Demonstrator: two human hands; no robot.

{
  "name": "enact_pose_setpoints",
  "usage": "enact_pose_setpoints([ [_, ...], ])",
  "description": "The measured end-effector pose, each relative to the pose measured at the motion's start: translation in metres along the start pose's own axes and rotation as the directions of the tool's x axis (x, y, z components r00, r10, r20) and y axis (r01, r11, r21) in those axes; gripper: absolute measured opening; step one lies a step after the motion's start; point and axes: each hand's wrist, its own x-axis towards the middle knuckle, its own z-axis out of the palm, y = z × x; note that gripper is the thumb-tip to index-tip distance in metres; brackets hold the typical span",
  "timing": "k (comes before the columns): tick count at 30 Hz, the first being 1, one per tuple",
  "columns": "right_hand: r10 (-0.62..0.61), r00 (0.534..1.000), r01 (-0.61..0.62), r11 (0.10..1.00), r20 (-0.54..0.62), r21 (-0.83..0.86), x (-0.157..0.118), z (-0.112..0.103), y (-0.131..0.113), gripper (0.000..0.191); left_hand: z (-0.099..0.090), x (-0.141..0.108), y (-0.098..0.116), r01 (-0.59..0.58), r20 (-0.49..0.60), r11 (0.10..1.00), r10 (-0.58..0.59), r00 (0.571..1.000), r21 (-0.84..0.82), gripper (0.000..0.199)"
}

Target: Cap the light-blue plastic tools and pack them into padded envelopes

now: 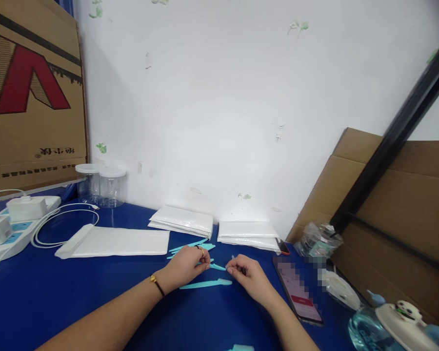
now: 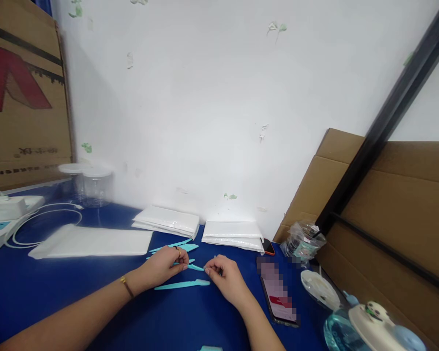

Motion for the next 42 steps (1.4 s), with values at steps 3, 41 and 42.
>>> enact_pose_setpoints([
  [3,-0.013,0.999,0.013,1.000,0.038,-0.014,0.001,0.004,-0.002,0.018,0.002,0.000,0.002,-0.030,0.013,1.000,0.030,0.999,0.004,0.013],
  [41,0.164,0.986,-0.159,0.967,0.012,-0.200,-0.002,0.001,0.029,0.004,-0.010,0.004,-0.007,-0.007,0.039,0.894,-0.012,0.999,0.449,0.019],
  [42,0.175,0.984,-0.168,0.969,0.027,-0.180,-0.002,0.001,0.028,0.005,-0.009,0.004,-0.008,-0.016,0.043,0.901,-0.003,0.999,0.434,0.019],
])
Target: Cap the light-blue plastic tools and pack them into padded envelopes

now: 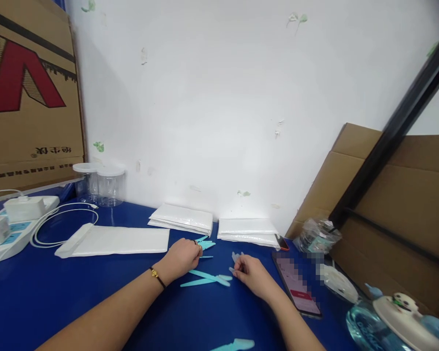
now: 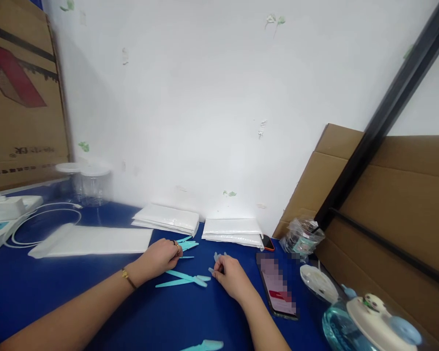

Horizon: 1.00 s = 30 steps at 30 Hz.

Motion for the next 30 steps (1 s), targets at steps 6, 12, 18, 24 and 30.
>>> enact_pose_setpoints([
  [6,-0.093,0.996,0.093,0.994,-0.003,0.062,0.002,0.002,-0.007,0.013,0.013,0.000,0.002,-0.078,-0.025,0.985,0.075,0.997,-0.151,0.024],
  [12,-0.147,0.989,0.147,0.989,-0.017,0.023,0.004,0.007,-0.014,0.013,0.013,0.002,0.009,-0.087,-0.006,0.979,0.088,0.996,-0.183,0.023],
  [18,-0.172,0.985,0.171,0.985,0.008,0.022,0.004,0.008,-0.023,0.015,0.015,0.002,0.013,-0.135,-0.014,0.951,0.136,0.991,-0.278,0.022],
  [24,-0.170,0.983,0.162,0.981,0.074,0.105,-0.002,0.006,-0.031,0.015,0.023,0.000,0.019,-0.167,-0.010,0.881,0.181,0.983,-0.442,0.021],
  [30,-0.126,0.986,0.133,0.990,-0.112,0.056,0.003,-0.007,-0.011,0.016,0.010,0.001,0.008,-0.052,-0.029,0.949,0.045,0.999,-0.311,0.016],
])
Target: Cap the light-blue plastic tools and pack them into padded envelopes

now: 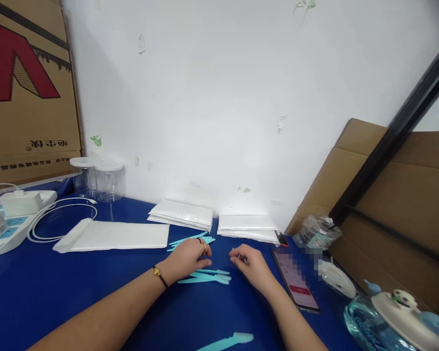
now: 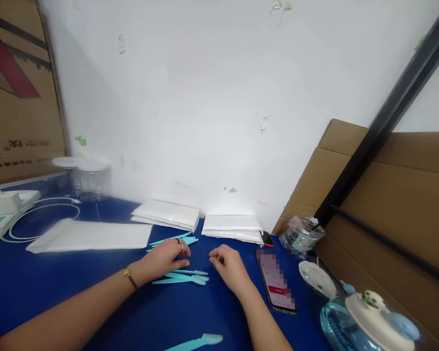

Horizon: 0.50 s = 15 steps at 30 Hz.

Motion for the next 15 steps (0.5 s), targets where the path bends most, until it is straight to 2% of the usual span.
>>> enact_pose_setpoints([
  [2,0.040,0.992,-0.048,0.996,-0.116,-0.070,0.002,-0.005,0.011,0.018,-0.006,0.001,-0.008,0.074,-0.079,0.990,-0.065,0.995,0.123,0.017],
  [4,0.075,0.983,-0.099,0.986,-0.165,-0.137,0.004,-0.007,0.019,0.018,-0.009,0.001,-0.016,0.129,-0.099,0.972,-0.111,0.989,0.199,0.018],
  [7,0.105,0.983,-0.137,0.966,-0.152,-0.220,0.005,-0.002,0.021,0.016,-0.010,0.002,-0.020,0.149,-0.078,0.954,-0.133,0.988,0.259,0.014],
  [11,0.077,0.992,-0.104,0.947,-0.100,-0.304,0.008,0.008,0.012,0.012,-0.011,0.002,-0.014,0.134,-0.068,0.941,-0.119,0.991,0.310,0.018],
  [15,0.050,0.997,-0.063,0.958,-0.057,-0.278,0.008,0.010,0.004,0.010,-0.010,0.001,-0.011,0.143,-0.095,0.942,-0.119,0.988,0.304,0.020],
])
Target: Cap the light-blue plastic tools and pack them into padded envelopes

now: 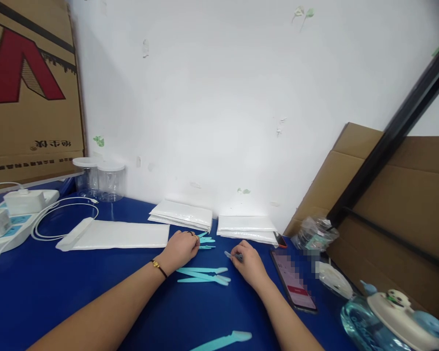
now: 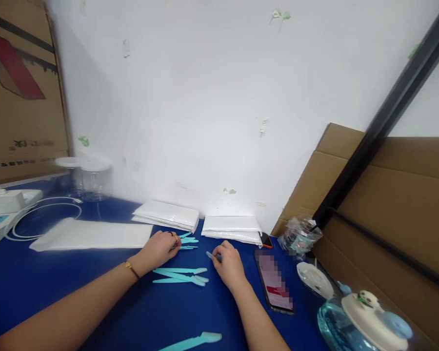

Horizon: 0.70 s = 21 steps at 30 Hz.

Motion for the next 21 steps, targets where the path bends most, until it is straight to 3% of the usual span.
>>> enact_pose_setpoints([
  [6,-0.033,0.999,0.033,0.999,-0.001,-0.011,-0.002,-0.004,0.003,0.010,0.004,-0.001,-0.002,0.031,0.014,0.995,-0.030,0.999,-0.094,0.012],
  [11,-0.005,0.997,0.017,0.986,-0.074,0.164,-0.003,-0.006,0.005,0.009,0.000,-0.001,-0.001,0.072,0.006,0.980,-0.072,0.997,-0.183,0.013],
  [21,-0.067,0.995,0.086,0.947,-0.072,0.310,-0.005,-0.009,-0.008,0.016,-0.008,-0.004,0.010,0.001,0.008,0.973,0.001,1.000,-0.232,0.013],
])
